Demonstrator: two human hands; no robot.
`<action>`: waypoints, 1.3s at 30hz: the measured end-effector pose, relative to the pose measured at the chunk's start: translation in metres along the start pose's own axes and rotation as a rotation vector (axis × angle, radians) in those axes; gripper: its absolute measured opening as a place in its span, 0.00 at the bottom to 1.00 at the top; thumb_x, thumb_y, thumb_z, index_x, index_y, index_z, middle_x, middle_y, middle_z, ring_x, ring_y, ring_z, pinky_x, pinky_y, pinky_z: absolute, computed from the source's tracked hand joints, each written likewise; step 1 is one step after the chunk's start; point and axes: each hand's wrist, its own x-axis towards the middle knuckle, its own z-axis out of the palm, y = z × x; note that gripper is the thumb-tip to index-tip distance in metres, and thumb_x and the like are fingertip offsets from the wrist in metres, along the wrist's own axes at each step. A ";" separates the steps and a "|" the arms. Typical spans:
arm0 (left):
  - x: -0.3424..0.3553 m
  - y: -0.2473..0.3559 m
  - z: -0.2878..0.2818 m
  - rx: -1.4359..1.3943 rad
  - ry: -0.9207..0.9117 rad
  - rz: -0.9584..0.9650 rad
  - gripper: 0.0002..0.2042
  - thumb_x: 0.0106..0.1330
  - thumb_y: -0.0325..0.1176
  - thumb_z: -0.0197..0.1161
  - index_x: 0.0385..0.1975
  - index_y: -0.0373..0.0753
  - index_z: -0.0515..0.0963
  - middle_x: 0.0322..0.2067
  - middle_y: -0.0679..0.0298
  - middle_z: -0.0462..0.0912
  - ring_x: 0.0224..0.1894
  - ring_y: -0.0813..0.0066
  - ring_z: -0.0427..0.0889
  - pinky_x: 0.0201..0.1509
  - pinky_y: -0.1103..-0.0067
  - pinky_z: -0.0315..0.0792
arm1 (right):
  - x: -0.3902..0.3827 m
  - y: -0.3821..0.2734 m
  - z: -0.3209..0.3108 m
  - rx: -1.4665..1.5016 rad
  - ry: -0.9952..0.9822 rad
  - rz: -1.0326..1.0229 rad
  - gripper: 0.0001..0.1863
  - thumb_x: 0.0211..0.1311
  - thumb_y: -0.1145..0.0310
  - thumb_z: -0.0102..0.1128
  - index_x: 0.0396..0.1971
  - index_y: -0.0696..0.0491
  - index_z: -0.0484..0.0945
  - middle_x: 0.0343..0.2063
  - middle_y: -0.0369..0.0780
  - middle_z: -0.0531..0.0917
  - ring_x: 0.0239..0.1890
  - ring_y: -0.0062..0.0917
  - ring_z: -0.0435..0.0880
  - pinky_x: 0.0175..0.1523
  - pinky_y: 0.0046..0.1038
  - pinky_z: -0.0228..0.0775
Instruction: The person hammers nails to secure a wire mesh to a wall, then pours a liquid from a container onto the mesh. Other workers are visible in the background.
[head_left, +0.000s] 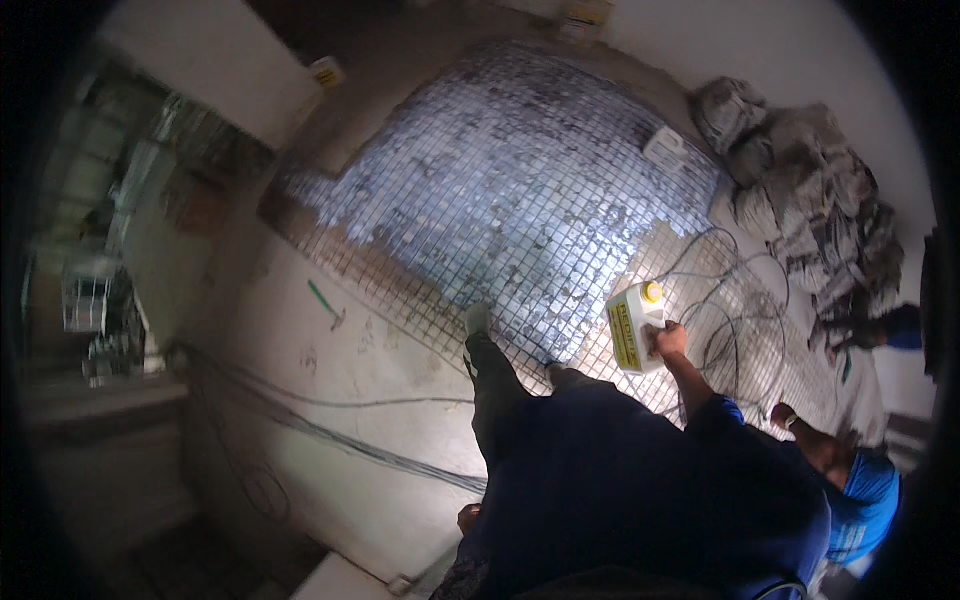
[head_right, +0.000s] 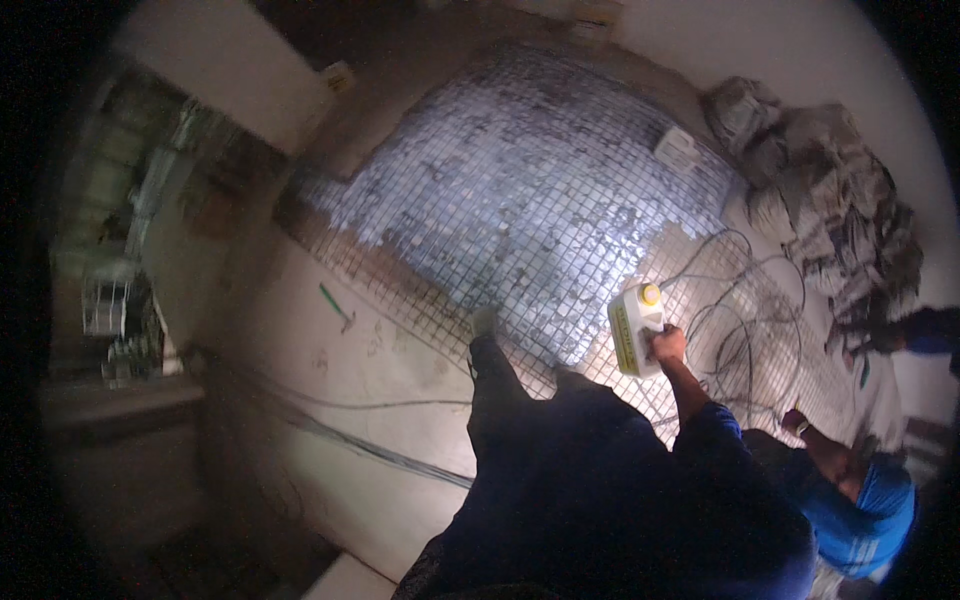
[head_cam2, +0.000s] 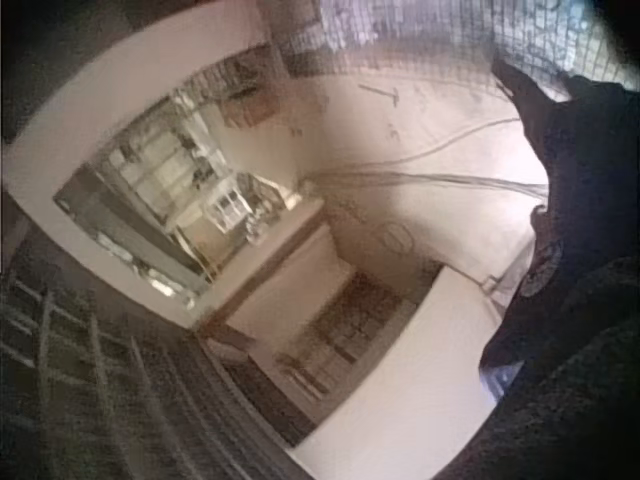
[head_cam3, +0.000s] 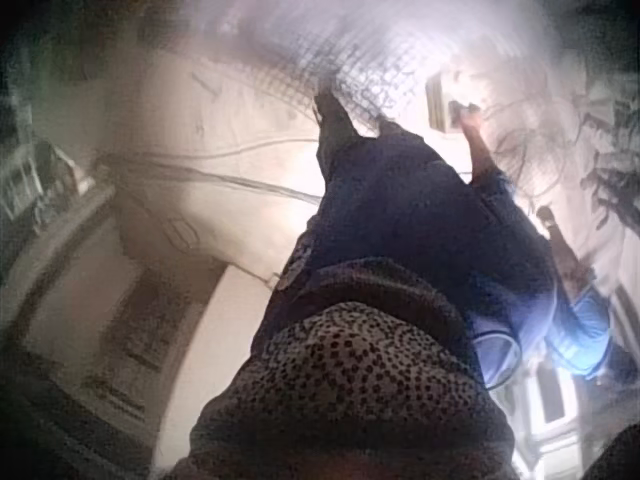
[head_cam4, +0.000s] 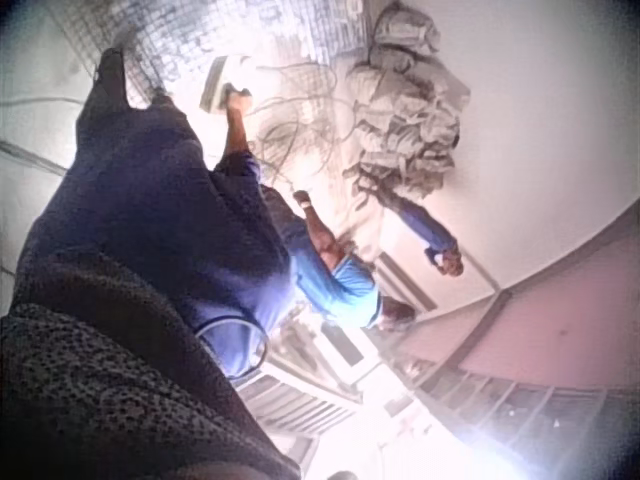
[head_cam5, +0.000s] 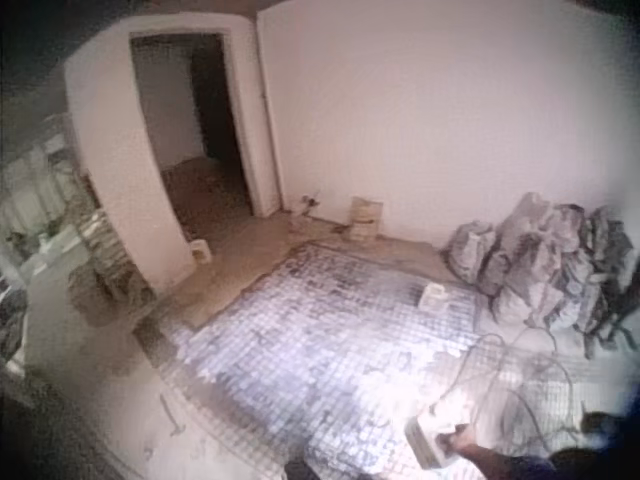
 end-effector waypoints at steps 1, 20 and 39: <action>0.032 0.015 -0.026 0.014 -0.029 0.042 0.13 0.47 0.32 0.67 0.36 0.45 0.85 0.32 0.60 0.87 0.35 0.66 0.87 0.42 0.72 0.80 | 0.003 -0.013 0.005 0.044 0.013 0.055 0.16 0.48 0.68 0.66 0.38 0.59 0.83 0.26 0.47 0.86 0.27 0.32 0.87 0.36 0.35 0.80; 0.463 0.819 -0.189 0.607 -0.161 0.664 0.19 0.52 0.23 0.58 0.46 0.38 0.79 0.42 0.54 0.84 0.46 0.61 0.83 0.47 0.71 0.77 | 0.121 -0.070 0.124 0.772 0.390 0.784 0.12 0.44 0.66 0.69 0.27 0.58 0.80 0.25 0.46 0.83 0.25 0.31 0.83 0.19 0.34 0.70; 0.473 1.150 0.257 1.989 -2.108 0.296 0.18 0.54 0.29 0.55 0.47 0.38 0.77 0.45 0.48 0.81 0.52 0.55 0.79 0.58 0.65 0.70 | 0.305 -0.269 0.072 0.983 0.715 1.136 0.13 0.47 0.73 0.56 0.33 0.65 0.77 0.22 0.41 0.81 0.18 0.24 0.78 0.23 0.28 0.70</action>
